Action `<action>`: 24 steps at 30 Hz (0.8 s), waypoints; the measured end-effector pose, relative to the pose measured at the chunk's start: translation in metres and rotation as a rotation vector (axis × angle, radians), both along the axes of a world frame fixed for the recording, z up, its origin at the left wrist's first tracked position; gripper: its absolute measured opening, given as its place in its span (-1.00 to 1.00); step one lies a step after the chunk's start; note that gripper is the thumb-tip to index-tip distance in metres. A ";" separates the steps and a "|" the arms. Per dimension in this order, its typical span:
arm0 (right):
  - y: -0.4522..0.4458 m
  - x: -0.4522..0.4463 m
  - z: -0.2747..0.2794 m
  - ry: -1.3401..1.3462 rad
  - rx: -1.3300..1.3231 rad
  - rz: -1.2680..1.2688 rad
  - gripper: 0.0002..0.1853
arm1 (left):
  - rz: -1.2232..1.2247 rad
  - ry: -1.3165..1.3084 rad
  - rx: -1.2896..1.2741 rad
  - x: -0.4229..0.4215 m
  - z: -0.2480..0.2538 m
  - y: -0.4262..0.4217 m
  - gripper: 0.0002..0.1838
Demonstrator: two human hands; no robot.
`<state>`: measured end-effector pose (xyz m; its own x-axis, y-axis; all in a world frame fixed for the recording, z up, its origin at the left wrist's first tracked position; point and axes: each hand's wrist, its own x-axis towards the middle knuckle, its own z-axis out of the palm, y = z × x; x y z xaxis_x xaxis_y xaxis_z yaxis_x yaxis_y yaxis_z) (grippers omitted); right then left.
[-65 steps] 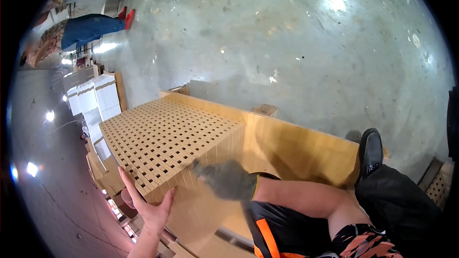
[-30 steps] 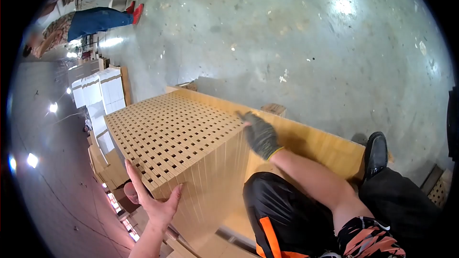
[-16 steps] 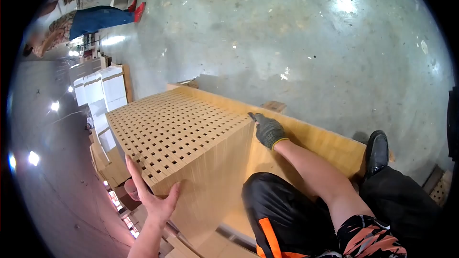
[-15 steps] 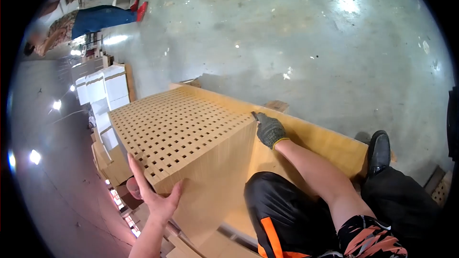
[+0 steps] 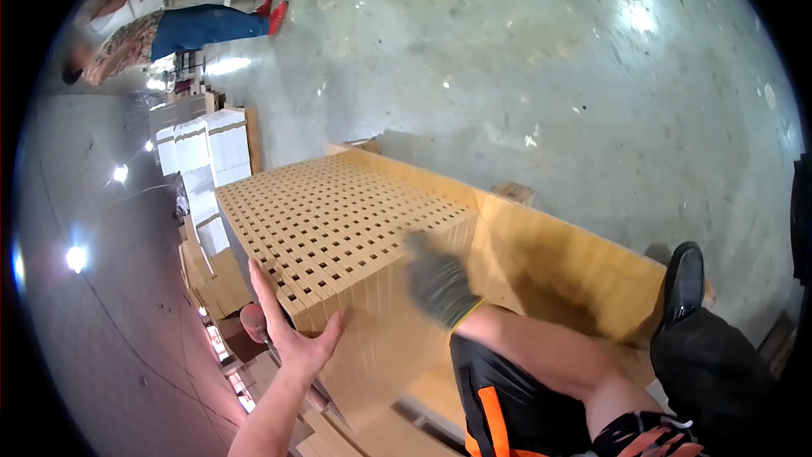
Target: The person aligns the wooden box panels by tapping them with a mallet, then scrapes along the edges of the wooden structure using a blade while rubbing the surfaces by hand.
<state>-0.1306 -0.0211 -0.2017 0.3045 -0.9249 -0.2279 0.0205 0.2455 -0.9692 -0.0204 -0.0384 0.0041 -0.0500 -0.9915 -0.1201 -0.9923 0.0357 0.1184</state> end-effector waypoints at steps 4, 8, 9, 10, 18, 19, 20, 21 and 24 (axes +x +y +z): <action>0.015 -0.012 0.090 -0.364 -0.346 -0.072 -0.55 | -0.035 0.004 -0.007 -0.001 0.000 0.002 0.26; -0.003 0.009 -0.049 0.066 -0.069 -0.191 -0.61 | -0.046 -0.095 -0.025 -0.003 0.004 0.003 0.26; -0.016 -0.006 -0.062 0.095 0.156 -0.173 -0.66 | -0.051 -0.134 -0.026 -0.004 0.004 0.003 0.27; -0.012 -0.003 -0.052 0.077 0.207 -0.078 -0.70 | -0.028 -0.065 -0.005 -0.004 0.005 0.004 0.30; -0.007 0.006 0.032 -0.253 -0.245 -0.377 -0.67 | 0.085 -0.035 0.030 0.000 0.006 0.009 0.38; -0.006 0.012 -0.019 -0.122 -0.176 -0.332 -0.70 | 0.068 -0.104 0.023 0.000 0.006 0.008 0.38; -0.006 0.004 -0.062 -0.101 -0.033 -0.386 -0.70 | 0.052 -0.111 0.009 -0.001 0.005 0.007 0.38; -0.009 -0.010 -0.101 0.066 -0.061 -0.330 -0.70 | 0.044 -0.060 0.009 -0.003 0.003 0.005 0.34; 0.003 -0.023 -0.156 0.354 0.049 -0.255 -0.70 | 0.027 -0.014 0.034 -0.004 0.005 0.004 0.27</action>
